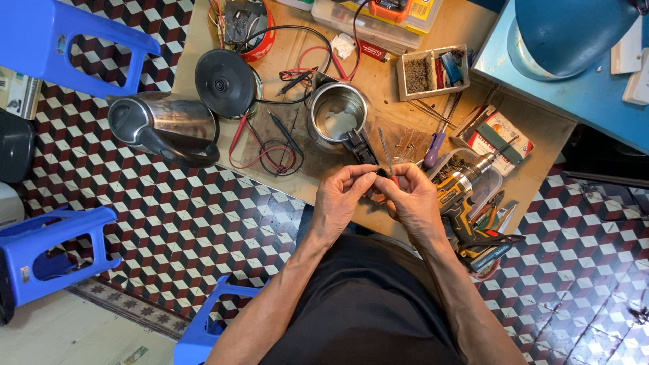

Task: The person repairs an electric kettle by manipulating its internal wiring and components. They use a cordless drill to remove screws, a screwdriver to adjust wires, and a multimeter to test electrical connections. The person also handles the kettle's base and lid during the process.

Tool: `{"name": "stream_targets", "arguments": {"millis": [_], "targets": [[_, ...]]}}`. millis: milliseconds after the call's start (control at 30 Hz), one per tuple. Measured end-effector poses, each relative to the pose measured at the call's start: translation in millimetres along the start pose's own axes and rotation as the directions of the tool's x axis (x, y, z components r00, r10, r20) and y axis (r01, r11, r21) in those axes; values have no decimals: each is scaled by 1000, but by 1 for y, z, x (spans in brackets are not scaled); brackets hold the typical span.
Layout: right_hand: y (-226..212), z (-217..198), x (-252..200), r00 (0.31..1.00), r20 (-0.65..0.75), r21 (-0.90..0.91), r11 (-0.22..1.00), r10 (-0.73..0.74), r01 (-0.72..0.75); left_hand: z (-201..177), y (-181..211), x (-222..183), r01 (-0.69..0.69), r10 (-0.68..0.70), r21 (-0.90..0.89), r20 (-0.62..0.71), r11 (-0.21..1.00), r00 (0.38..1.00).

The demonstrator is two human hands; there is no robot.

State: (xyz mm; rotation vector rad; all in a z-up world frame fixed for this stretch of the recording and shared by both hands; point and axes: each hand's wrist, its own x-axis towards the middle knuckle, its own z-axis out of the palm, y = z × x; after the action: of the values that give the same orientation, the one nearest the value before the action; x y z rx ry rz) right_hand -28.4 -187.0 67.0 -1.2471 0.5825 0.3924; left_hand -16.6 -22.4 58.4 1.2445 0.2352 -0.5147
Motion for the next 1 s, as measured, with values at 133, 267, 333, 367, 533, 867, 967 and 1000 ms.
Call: {"name": "stream_targets", "arguments": {"millis": [133, 267, 333, 367, 533, 867, 967, 1000], "targets": [[-3, -2, -3, 1000, 7, 90, 996, -29, 28, 4, 4, 7, -23, 23, 7, 1, 1000, 1000], [-13, -11, -8, 1000, -16, 150, 988, -23, 26, 14, 6, 16, -80, 79, 26, 47, 996, 996], [-16, -17, -11, 1000, -24, 197, 980, -14, 18, 21, 7, 19, -103, 100, 37, 79, 994, 992], [-17, -21, -12, 1000, -23, 223, 974, -18, 22, 25, 8, 21, -101, 96, 55, 86, 993, 992], [-5, -45, -12, 980, 173, 543, 839, -95, -15, 42, 8, 32, -52, 57, -25, 222, 998, 973], [19, -60, -4, 964, 264, 704, 685, -8, -187, 41, 12, 37, -7, -13, 49, 399, 999, 917], [16, -61, -3, 953, 304, 684, 694, 7, -224, 37, 11, 35, 92, -93, 21, 378, 996, 921], [14, -62, -3, 950, 310, 673, 700, 29, -241, 35, 9, 34, 124, -122, 19, 365, 992, 923]]}}
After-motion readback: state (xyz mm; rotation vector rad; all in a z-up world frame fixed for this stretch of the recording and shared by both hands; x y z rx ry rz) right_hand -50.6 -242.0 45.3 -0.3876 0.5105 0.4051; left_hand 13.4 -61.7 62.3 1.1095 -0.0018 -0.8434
